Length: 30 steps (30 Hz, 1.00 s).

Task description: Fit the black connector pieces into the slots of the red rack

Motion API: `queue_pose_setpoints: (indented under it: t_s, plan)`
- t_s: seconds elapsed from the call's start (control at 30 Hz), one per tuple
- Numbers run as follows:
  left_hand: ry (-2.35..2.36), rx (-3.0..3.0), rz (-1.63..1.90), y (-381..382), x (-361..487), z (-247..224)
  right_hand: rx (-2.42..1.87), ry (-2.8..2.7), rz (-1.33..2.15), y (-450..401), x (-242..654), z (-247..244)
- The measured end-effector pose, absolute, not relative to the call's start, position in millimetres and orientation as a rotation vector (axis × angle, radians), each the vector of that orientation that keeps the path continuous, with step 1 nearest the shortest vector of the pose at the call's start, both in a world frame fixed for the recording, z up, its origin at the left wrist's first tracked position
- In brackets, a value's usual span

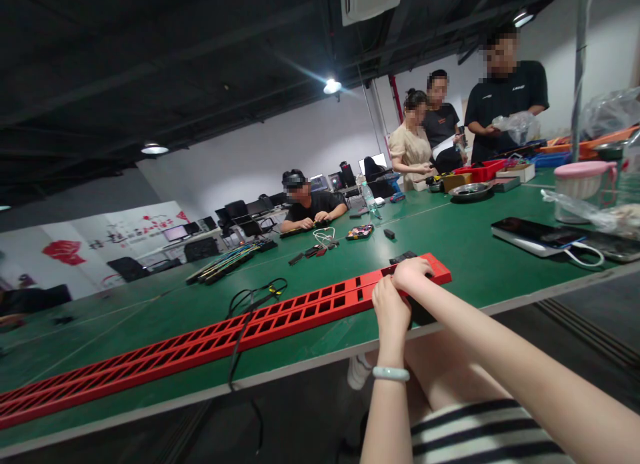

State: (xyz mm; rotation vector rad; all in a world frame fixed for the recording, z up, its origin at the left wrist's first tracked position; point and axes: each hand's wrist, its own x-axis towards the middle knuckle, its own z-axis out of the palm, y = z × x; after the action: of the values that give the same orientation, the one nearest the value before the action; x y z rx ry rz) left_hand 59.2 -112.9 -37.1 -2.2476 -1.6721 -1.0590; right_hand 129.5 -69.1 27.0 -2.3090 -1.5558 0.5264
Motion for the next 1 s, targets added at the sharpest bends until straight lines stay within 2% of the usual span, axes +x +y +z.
queue_pose_setpoints:
  t_s: [0.63,1.0]
  plan:
    - [-1.778,-2.242,-1.041,-106.1,60.4,-37.8,-2.639,-1.29,0.174,-38.7,122.7,-6.8]
    - [-1.753,-2.236,-1.034,-105.9,60.5,-37.5,-2.634,-1.262,0.239,-33.7,122.2,-7.2]
